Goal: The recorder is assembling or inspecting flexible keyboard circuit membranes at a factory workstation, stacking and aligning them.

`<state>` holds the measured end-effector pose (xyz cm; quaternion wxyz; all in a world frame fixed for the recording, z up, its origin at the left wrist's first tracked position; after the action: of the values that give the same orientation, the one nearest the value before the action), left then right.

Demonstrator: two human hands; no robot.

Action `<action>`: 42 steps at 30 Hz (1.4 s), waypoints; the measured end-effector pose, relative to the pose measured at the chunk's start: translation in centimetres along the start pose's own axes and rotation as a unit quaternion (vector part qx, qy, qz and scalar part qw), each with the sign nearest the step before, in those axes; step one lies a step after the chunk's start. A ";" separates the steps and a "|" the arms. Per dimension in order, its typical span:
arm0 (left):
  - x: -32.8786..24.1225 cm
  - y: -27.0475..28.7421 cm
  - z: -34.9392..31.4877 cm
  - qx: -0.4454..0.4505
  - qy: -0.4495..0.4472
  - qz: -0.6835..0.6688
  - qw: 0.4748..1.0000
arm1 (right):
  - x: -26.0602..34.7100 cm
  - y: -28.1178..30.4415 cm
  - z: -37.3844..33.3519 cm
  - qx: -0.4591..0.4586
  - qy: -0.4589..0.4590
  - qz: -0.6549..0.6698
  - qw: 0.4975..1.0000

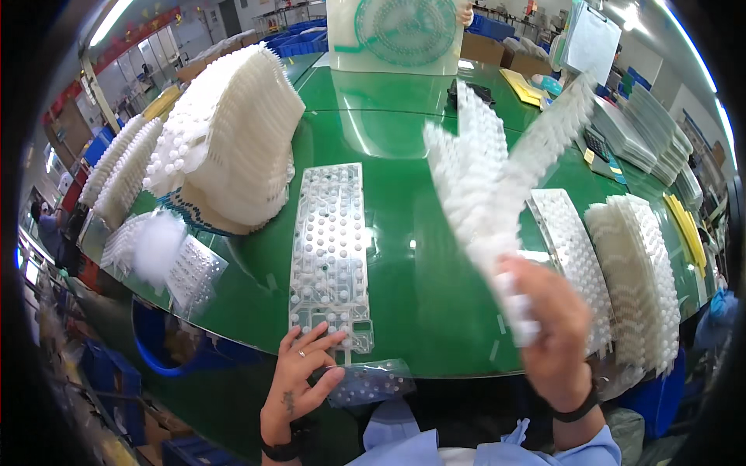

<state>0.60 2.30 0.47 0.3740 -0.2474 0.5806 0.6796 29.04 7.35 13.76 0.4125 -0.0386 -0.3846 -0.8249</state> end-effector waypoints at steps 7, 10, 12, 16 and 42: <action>0.6 0.4 0.1 0.005 -0.015 0.004 1.000 | -1.7 -7.4 -6.2 0.156 -0.234 0.211 0.936; 0.5 0.9 0.7 0.021 -0.007 -0.018 1.000 | -4.9 -7.1 -6.4 -0.009 -0.365 0.348 0.864; 0.3 2.3 0.6 -0.033 -0.026 -0.050 0.998 | -6.9 -5.1 -5.6 -0.171 -0.353 0.407 0.825; -3.9 1.4 1.8 0.000 -0.086 -0.114 0.990 | -8.4 1.8 -4.5 -0.348 -0.305 0.290 0.838; -10.5 -8.6 3.6 0.168 -0.174 -0.110 0.964 | -10.2 6.7 -8.8 -0.331 -0.282 0.244 0.867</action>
<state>14.06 3.88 4.08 0.5778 -0.1215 0.5820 0.5591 42.78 5.70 7.72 0.4375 -0.4962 -0.1670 -0.7311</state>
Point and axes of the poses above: each hand's wrist, its own z-axis towards the middle knuckle, its own y-axis out of the back of the hand, x = y × z, the point moved 5 cm from there along z, towards the middle knuckle, and after that the axes turned 8 degrees about -x, right-handed, at the moved point
